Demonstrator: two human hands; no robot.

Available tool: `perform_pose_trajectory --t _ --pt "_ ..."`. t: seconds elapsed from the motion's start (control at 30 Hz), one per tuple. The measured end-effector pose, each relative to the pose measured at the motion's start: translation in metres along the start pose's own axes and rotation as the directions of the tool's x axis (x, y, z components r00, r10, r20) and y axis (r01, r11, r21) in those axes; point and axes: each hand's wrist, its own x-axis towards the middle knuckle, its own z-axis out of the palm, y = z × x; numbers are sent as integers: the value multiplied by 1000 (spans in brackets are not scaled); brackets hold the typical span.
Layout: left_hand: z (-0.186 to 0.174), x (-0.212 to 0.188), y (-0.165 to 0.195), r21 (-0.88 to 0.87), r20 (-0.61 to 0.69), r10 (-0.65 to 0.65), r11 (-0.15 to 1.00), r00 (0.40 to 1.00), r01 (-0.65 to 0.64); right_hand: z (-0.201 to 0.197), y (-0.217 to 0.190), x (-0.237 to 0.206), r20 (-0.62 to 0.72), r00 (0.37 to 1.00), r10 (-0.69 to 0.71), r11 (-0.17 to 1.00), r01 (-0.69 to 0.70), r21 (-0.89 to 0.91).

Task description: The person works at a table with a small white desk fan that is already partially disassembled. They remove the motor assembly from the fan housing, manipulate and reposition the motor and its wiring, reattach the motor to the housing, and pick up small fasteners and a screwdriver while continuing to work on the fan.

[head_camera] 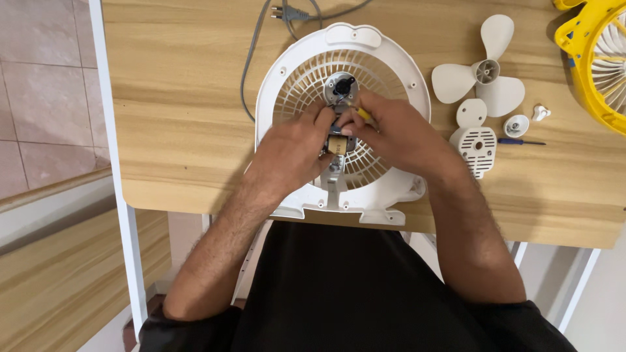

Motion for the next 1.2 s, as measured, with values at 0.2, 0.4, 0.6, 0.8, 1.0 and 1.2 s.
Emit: perform_pose_trajectory --t 0.2,0.4,0.6,0.8,1.0,1.2 --pt "8 -6 0 34 -22 -18 999 1000 19 3 6 -1 -36 998 43 998 -42 37" --pt "3 -6 4 58 -23 -28 998 999 30 7 12 -8 -300 947 -114 977 162 139" --pt "-5 -15 19 43 -84 -38 998 996 41 -13 14 -29 -614 779 -127 962 248 115" --pt "3 -7 37 96 -163 -110 987 980 127 -17 15 -41 -592 758 -273 914 13 -405" --pt "9 -2 39 48 -208 -186 979 960 200 -8 24 -39 -572 812 -116 968 -36 -247" --pt "13 0 33 96 -227 -192 971 955 218 -7 27 -40 -558 825 -95 978 -28 -208"
